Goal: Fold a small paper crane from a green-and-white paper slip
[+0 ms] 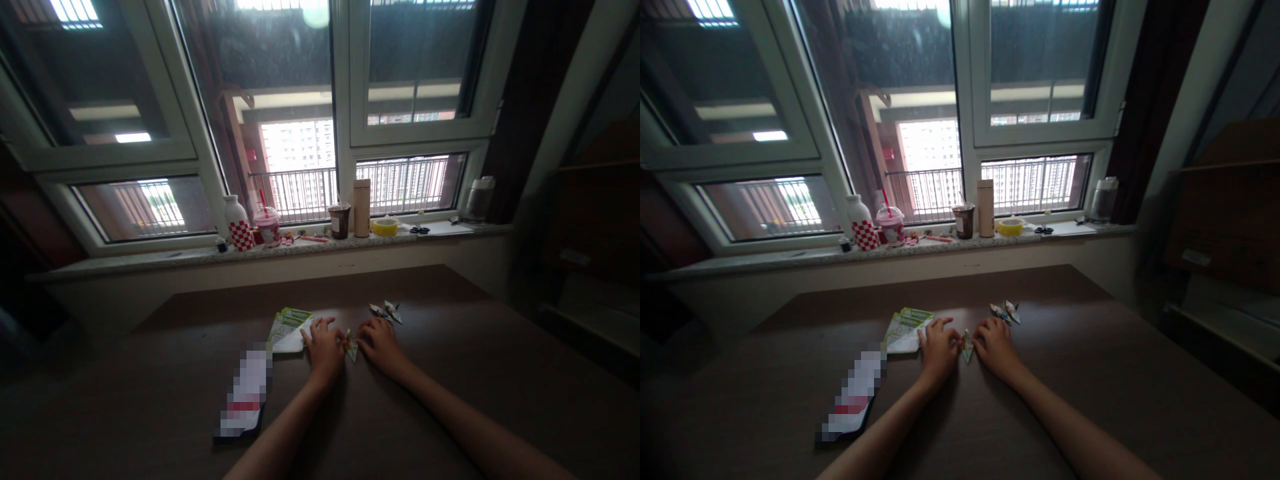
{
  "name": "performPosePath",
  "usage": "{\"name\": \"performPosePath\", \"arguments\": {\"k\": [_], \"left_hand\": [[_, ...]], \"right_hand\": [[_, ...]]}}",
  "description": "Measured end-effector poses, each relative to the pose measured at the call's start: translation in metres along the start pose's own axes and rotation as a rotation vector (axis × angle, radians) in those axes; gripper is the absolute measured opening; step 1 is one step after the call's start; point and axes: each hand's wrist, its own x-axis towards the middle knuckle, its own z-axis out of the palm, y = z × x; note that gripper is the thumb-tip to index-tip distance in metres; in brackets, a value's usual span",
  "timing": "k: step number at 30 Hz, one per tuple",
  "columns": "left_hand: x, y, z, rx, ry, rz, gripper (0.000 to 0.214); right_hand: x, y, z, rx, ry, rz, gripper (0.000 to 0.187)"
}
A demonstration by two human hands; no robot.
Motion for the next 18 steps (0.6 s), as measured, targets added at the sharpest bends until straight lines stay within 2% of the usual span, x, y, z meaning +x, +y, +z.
{"name": "performPosePath", "arguments": {"k": [9,18], "left_hand": [[0.0019,-0.0026,0.0013,-0.01,-0.024,-0.018,0.008],[0.0049,-0.005,0.0007,-0.066,-0.033,-0.058,0.008]], "right_hand": [[0.0003,-0.0033,-0.004,0.024,-0.015,0.026,0.008],[-0.0005,-0.01,-0.0059,-0.006,-0.029,0.039,0.024]]}}
